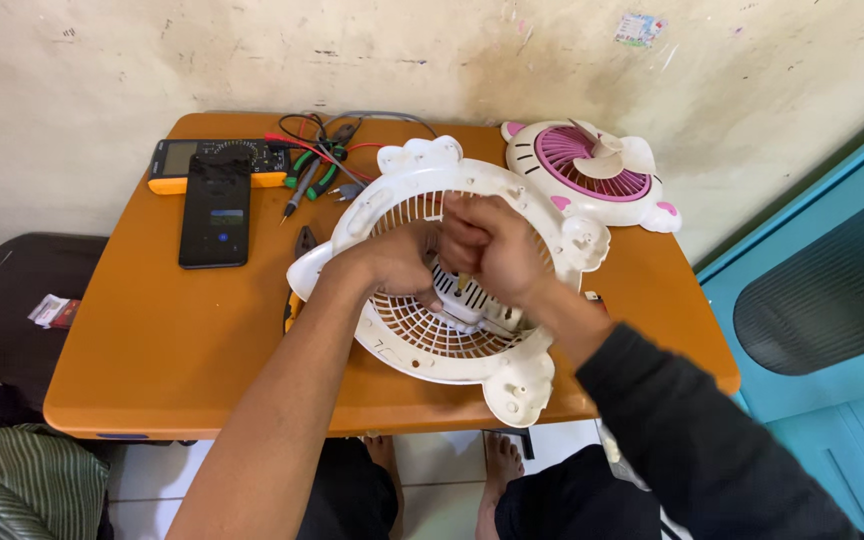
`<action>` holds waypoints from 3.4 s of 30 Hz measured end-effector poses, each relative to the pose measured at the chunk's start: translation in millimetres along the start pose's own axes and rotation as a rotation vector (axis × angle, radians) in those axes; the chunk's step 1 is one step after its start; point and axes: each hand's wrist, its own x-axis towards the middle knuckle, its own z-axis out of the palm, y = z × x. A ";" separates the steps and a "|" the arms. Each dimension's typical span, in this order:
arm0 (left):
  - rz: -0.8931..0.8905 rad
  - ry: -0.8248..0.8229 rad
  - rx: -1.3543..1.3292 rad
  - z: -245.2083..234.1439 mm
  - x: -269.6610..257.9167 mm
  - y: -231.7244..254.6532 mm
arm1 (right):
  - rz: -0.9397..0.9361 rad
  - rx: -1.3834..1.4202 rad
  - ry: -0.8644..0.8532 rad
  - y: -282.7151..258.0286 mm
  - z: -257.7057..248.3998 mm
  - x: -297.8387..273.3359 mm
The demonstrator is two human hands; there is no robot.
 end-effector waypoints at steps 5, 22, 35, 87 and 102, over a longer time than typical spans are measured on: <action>0.034 0.044 0.073 0.3 -1.3 1.3 | 0.094 -0.039 -0.075 -2.4 4.8 -2.8; 0.149 0.048 -0.115 5.6 8.5 -7.9 | 0.055 0.054 -0.089 -4.1 9.5 6.3; 0.146 0.118 0.021 10.4 0.7 -7.7 | -0.100 -0.105 0.390 7.7 26.4 -4.0; 0.021 0.114 0.044 11.8 -5.2 -3.5 | -0.191 -0.286 0.294 6.9 18.0 -21.3; 0.092 0.082 0.063 10.1 -6.3 -3.0 | -0.031 -0.252 0.308 -5.2 34.5 -17.6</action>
